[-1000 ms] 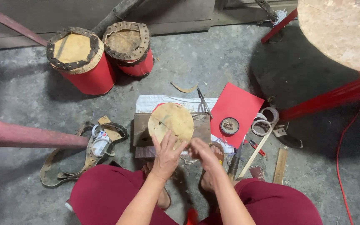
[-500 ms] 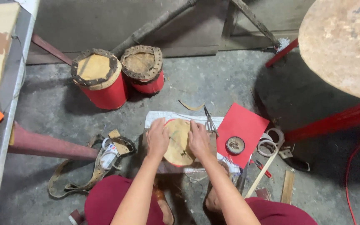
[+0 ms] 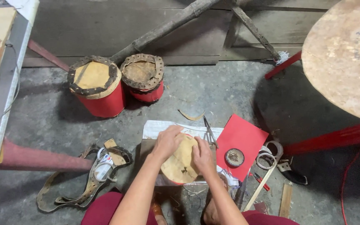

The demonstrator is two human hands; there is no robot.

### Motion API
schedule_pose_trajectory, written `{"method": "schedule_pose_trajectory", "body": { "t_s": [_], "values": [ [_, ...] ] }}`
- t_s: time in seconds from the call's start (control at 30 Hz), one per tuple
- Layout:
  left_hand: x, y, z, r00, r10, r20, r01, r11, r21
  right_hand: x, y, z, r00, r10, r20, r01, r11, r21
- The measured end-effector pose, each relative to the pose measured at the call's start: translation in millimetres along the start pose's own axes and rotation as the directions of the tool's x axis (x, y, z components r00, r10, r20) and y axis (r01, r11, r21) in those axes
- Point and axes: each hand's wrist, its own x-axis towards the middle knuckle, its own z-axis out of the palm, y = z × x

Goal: Securing a leather skin onto a wooden drum frame using tacks and a hammer, followed by trimming the excess material with scissors.

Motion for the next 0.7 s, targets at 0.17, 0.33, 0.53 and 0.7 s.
{"method": "schedule_pose_trajectory", "body": {
  "t_s": [0.17,0.33,0.53,0.7],
  "values": [
    [13.8,3.8,10.7,0.991,-0.057,0.125,0.055,0.998,0.023,2.3,2.3,-6.5,0.993,0.037,-0.111,-0.045,0.997,-0.07],
    [20.2,23.4,-5.8,0.967,-0.194,0.168,0.199,0.98,-0.013,9.6,1.1,-10.8,0.985,0.031,-0.168,-0.036,0.999,-0.024],
    [31.4,27.0,-6.1,0.962,-0.203,0.184,0.204,0.979,0.014,24.3,25.4,0.9,0.977,0.092,-0.191,-0.06,0.984,0.168],
    [26.3,59.2,-24.6,0.942,-0.187,0.279,0.189,0.982,0.019,16.3,-12.5,-21.9,0.972,0.201,-0.118,-0.175,0.965,0.197]
  ]
}}
